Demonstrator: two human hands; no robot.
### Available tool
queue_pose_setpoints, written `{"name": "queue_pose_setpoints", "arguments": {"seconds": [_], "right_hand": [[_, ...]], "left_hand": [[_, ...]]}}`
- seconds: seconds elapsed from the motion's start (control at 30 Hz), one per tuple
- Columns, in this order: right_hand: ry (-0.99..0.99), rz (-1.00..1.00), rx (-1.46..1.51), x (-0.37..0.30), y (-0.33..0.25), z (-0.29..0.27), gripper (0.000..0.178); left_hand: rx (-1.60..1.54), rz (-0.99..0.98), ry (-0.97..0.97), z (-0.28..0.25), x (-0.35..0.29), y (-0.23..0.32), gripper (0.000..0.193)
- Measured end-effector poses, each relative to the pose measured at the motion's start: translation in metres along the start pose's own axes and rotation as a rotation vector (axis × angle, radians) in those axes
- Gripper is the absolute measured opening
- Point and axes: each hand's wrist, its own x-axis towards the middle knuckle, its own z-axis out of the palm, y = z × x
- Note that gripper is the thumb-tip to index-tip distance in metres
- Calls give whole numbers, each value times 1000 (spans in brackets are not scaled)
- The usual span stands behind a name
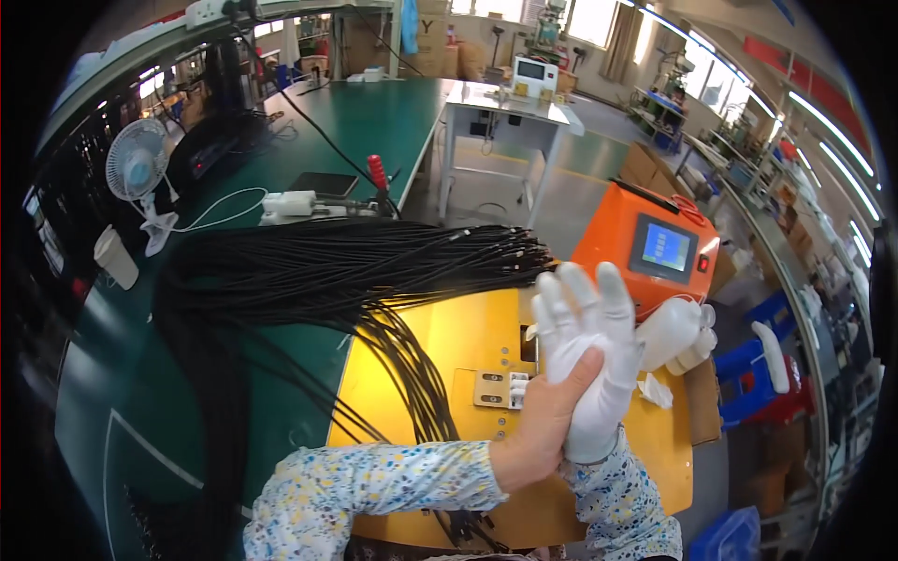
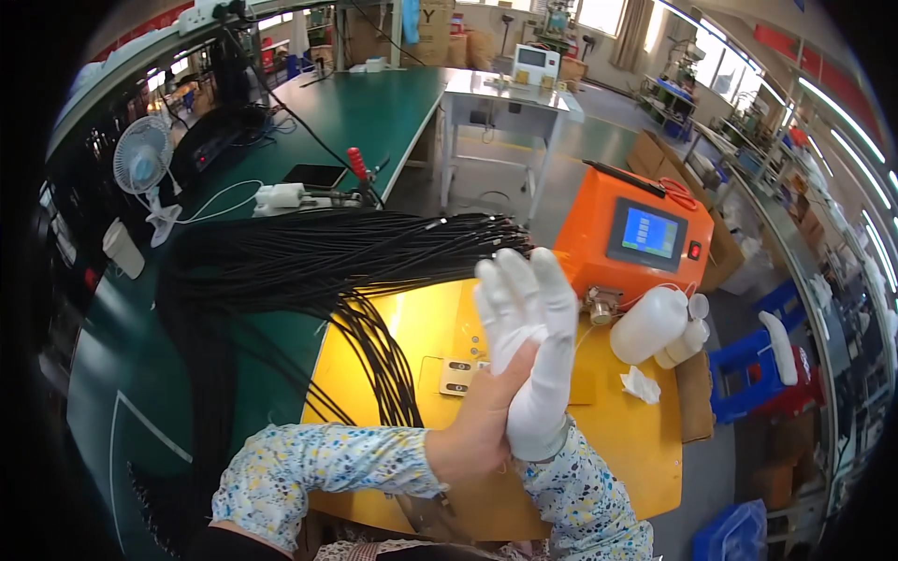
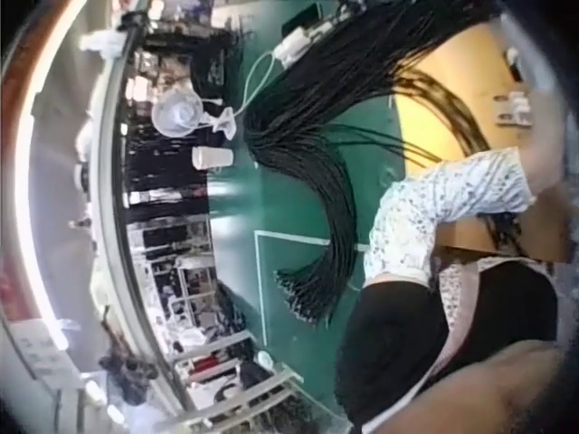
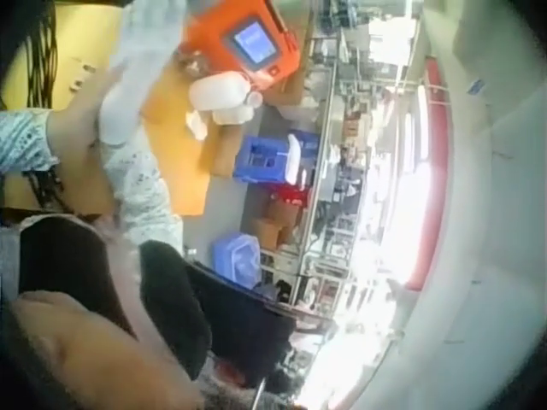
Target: The worker is taking individual cables from a bundle, inserting them into a specialized processing machine at a workbench, and then setting the finished cables aside.
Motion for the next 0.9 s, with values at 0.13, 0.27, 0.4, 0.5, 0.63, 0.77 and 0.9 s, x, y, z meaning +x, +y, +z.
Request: {"name": "queue_pose_setpoints", "arguments": {"seconds": [0.13, 0.27, 0.4, 0.5, 0.63, 0.77, 0.9], "right_hand": [[-59, -377, -594, -1, -13, -8, 69], [-164, -489, -1045, -9, -33, -59, 58], [-46, -466, -1438, -42, -61, -87, 43], [128, -394, -1580, -60, -59, -101, 28], [118, -368, -1650, -65, -58, -111, 22], [120, -408, -1518, -64, -57, -117, 22], [118, -387, -1516, -62, -58, -115, 20]], "left_hand": [[5, -4, -133, -3, 10, -20, 52], [741, 369, -152, -23, 49, -10, 38], [1583, 1111, 220, -75, 133, 105, 18], [1873, 1116, 525, -131, 159, 153, 19], [2079, 790, 433, -158, 174, 165, 17], [2312, 874, 446, -159, 182, 155, 13], [2207, 1186, 408, -144, 174, 152, 12]]}}
